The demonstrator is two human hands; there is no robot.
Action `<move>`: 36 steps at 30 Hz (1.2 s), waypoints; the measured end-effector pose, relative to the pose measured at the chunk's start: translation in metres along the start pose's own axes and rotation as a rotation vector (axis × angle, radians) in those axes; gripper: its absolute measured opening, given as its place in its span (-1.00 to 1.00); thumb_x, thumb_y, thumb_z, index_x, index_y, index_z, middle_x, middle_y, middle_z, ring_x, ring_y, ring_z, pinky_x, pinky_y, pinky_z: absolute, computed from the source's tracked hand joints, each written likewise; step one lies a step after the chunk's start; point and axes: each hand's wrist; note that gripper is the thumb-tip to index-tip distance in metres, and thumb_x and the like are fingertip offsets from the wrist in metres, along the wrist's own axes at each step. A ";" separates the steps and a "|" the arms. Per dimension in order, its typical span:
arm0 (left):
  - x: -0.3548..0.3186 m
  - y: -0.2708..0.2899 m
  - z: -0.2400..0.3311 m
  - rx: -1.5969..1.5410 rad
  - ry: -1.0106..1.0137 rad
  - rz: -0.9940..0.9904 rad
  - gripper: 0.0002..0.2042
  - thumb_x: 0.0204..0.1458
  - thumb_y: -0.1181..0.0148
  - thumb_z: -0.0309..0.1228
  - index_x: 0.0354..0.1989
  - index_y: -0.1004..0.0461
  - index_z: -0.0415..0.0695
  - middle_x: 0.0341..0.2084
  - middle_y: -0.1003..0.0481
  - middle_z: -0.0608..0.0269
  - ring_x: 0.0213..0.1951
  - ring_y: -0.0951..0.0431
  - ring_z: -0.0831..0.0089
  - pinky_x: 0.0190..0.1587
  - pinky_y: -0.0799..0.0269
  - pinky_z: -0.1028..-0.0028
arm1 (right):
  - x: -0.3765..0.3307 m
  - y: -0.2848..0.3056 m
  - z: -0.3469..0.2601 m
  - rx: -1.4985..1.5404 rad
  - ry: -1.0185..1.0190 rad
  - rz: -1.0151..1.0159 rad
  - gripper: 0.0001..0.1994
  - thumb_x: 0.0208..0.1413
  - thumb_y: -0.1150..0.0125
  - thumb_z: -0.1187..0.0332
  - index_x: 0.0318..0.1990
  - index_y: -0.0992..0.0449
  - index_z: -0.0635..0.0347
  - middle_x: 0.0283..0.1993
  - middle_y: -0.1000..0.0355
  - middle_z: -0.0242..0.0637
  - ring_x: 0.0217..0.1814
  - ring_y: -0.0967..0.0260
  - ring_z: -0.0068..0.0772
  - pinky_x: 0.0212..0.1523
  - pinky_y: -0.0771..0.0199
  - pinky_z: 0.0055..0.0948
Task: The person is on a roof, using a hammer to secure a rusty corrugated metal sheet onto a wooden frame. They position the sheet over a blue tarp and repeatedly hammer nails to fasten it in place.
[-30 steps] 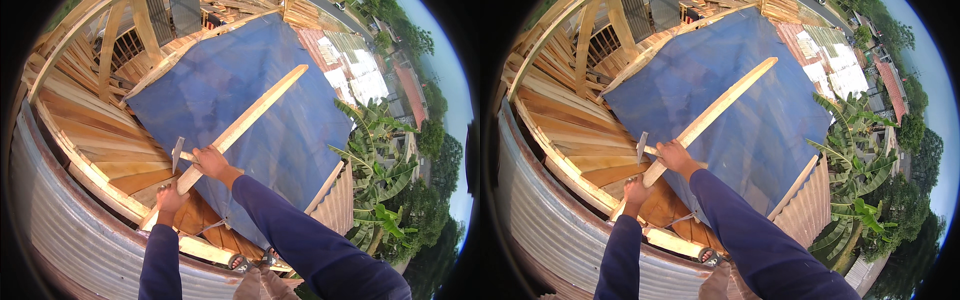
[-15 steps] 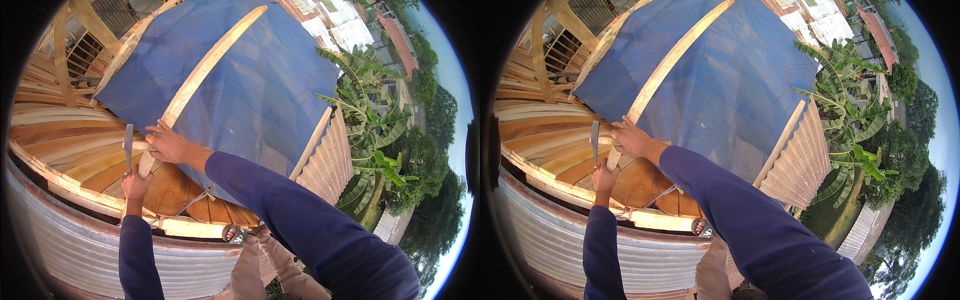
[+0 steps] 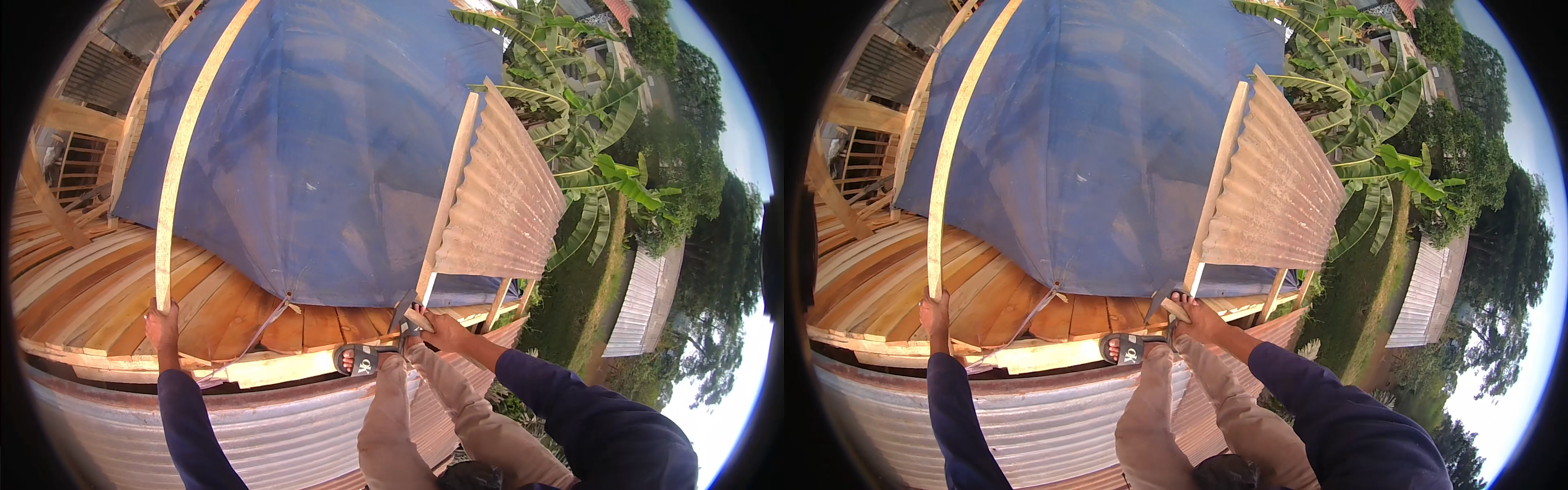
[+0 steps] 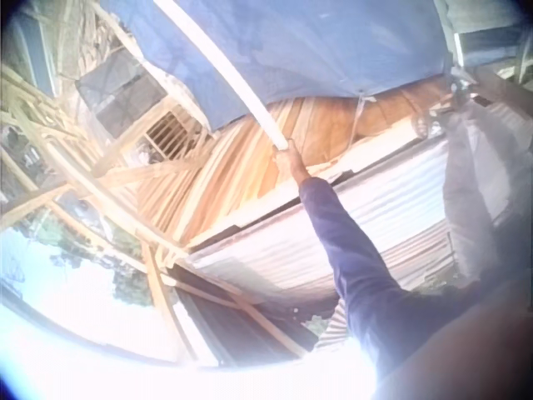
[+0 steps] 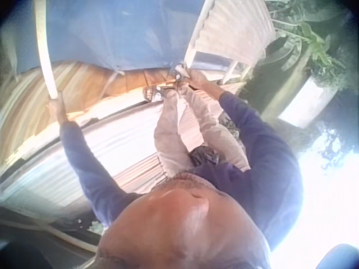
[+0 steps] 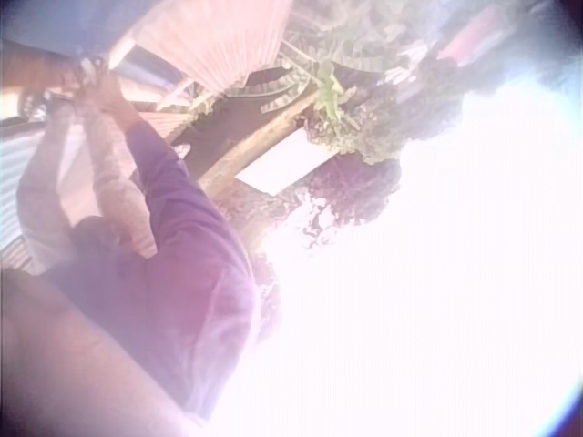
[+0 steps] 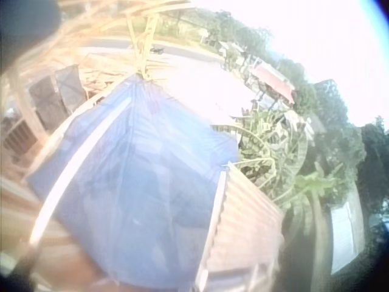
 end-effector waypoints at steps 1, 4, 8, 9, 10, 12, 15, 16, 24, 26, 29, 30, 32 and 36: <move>0.000 -0.004 -0.005 0.009 0.019 0.012 -0.55 -0.03 -0.18 -0.02 -0.06 -0.46 -0.06 -0.28 -0.56 -0.09 -0.20 -0.54 -0.10 -0.11 -0.44 0.05 | -0.017 0.014 0.009 0.089 -0.225 -0.116 -0.58 0.03 -0.17 0.12 -0.16 -0.38 0.36 -0.38 -0.46 0.16 -0.26 -0.45 0.20 -0.21 -0.41 -0.06; -0.001 -0.008 0.008 -0.103 0.024 -0.014 -0.50 -0.01 -0.15 0.05 -0.01 -0.45 -0.05 -0.20 -0.55 -0.12 -0.13 -0.53 -0.12 -0.07 -0.42 0.05 | -0.076 0.009 0.081 0.063 -0.463 -0.063 -0.59 0.04 -0.21 0.13 -0.22 -0.39 0.39 -0.36 -0.46 0.14 -0.22 -0.46 0.16 -0.19 -0.41 -0.08; 0.006 -0.004 0.005 0.055 0.087 -0.075 -0.30 -0.03 -0.13 0.18 0.18 -0.29 -0.05 -0.10 -0.52 -0.19 -0.03 -0.49 -0.15 0.00 -0.37 0.03 | -0.117 -0.006 0.121 0.176 -0.670 0.064 -0.60 -0.02 -0.23 0.18 -0.20 -0.42 0.39 -0.27 -0.48 0.15 -0.15 -0.46 0.16 -0.14 -0.43 -0.08; 0.007 -0.003 0.003 0.116 0.105 -0.068 -0.26 -0.03 -0.13 0.20 0.23 -0.25 -0.05 -0.08 -0.51 -0.20 -0.02 -0.49 -0.16 0.02 -0.36 0.02 | -0.123 -0.012 0.125 0.192 -0.712 0.091 -0.59 -0.03 -0.23 0.18 -0.18 -0.44 0.40 -0.24 -0.49 0.16 -0.13 -0.47 0.15 -0.12 -0.44 -0.08; 0.008 -0.001 0.010 0.178 0.149 -0.127 -0.12 -0.05 -0.14 0.24 0.32 -0.10 -0.11 0.02 -0.45 -0.22 0.09 -0.42 -0.12 0.11 -0.29 0.01 | -0.130 -0.015 0.129 0.205 -0.758 0.128 -0.58 -0.05 -0.23 0.18 -0.16 -0.46 0.40 -0.22 -0.49 0.18 -0.11 -0.48 0.14 -0.09 -0.45 -0.09; 0.004 0.001 0.016 0.215 0.174 -0.114 -0.12 -0.04 -0.17 0.19 0.35 -0.06 -0.12 0.14 -0.35 -0.21 0.18 -0.33 -0.08 0.17 -0.21 0.00 | -0.141 -0.024 0.133 0.299 -0.857 0.071 -0.58 -0.06 -0.24 0.18 -0.18 -0.49 0.40 -0.22 -0.50 0.16 -0.11 -0.49 0.09 -0.10 -0.46 -0.10; -0.017 -0.003 0.014 0.240 0.113 0.094 -0.12 -0.02 -0.21 0.08 0.39 0.02 -0.12 0.28 -0.16 -0.18 0.30 -0.16 -0.05 0.25 -0.09 -0.04 | -0.156 -0.042 0.130 0.441 -0.856 0.042 -0.59 -0.05 -0.24 0.20 -0.14 -0.48 0.38 -0.37 -0.49 -0.01 -0.38 -0.48 -0.18 -0.37 -0.46 -0.22; -0.025 -0.004 0.019 0.241 0.078 0.195 -0.12 -0.01 -0.22 0.04 0.40 0.05 -0.11 0.33 -0.09 -0.17 0.34 -0.10 -0.04 0.27 -0.04 -0.06 | -0.160 -0.047 0.127 0.485 -0.829 0.043 -0.59 -0.04 -0.24 0.21 -0.12 -0.47 0.37 -0.44 -0.48 -0.09 -0.52 -0.47 -0.30 -0.50 -0.46 -0.28; -0.185 -0.023 0.158 -0.018 -0.351 -0.134 -0.31 -0.01 -0.24 -0.24 0.30 -0.12 -0.14 0.34 -0.04 -0.08 0.32 -0.11 -0.03 0.27 0.00 -0.12 | -0.183 -0.087 0.088 0.551 -0.840 -0.022 -0.52 -0.07 -0.24 0.13 -0.08 -0.51 0.34 -0.15 -0.52 0.11 -0.07 -0.51 0.01 -0.06 -0.48 -0.17; -0.216 -0.033 0.181 -0.087 -0.461 -0.427 -0.41 -0.01 -0.24 -0.23 0.20 -0.24 -0.17 0.26 -0.18 -0.10 0.23 -0.25 -0.07 0.23 -0.10 -0.05 | -0.187 -0.099 0.079 0.539 -0.812 0.007 -0.50 -0.06 -0.23 0.10 -0.06 -0.50 0.33 -0.11 -0.51 0.12 -0.01 -0.49 0.02 0.00 -0.45 -0.18; -0.251 -0.077 0.185 -0.434 -0.410 -0.649 -0.62 0.05 -0.18 -0.28 -0.03 -0.43 -0.30 -0.14 -0.53 -0.09 -0.04 -0.52 0.08 0.02 -0.39 0.23 | -0.176 -0.091 0.060 0.690 -0.764 -0.010 -0.49 -0.05 -0.21 0.08 -0.03 -0.49 0.31 -0.03 -0.47 0.15 0.07 -0.44 0.02 0.07 -0.41 -0.20; -0.272 -0.074 0.206 -0.550 -0.323 -0.848 -0.65 0.06 -0.15 -0.31 -0.07 -0.45 -0.32 -0.23 -0.58 -0.02 -0.14 -0.58 0.18 -0.05 -0.44 0.32 | -0.181 -0.087 0.057 0.724 -0.801 -0.028 -0.48 -0.05 -0.22 0.08 -0.02 -0.49 0.31 -0.01 -0.46 0.16 0.09 -0.43 0.01 0.09 -0.40 -0.21; -0.307 -0.055 0.234 -0.536 -0.415 -0.935 -0.68 0.08 -0.10 -0.34 -0.07 -0.46 -0.31 -0.28 -0.59 0.04 -0.18 -0.59 0.27 -0.09 -0.45 0.39 | -0.183 -0.079 0.050 0.792 -0.843 -0.075 -0.46 -0.06 -0.22 0.07 0.01 -0.48 0.31 0.03 -0.44 0.17 0.12 -0.42 0.00 0.11 -0.39 -0.22; -0.352 -0.028 0.258 -0.567 -0.354 -1.088 -0.70 0.07 -0.15 -0.34 -0.08 -0.47 -0.28 -0.28 -0.59 0.08 -0.17 -0.58 0.32 -0.09 -0.45 0.40 | -0.194 -0.097 0.060 0.847 -0.866 -0.002 -0.45 -0.05 -0.21 0.09 0.03 -0.47 0.33 0.02 -0.45 0.16 0.12 -0.42 0.02 0.11 -0.39 -0.21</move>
Point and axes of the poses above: each hand's wrist, its own x-axis towards the middle knuckle, its own y-axis out of the back of the hand, z = x × y
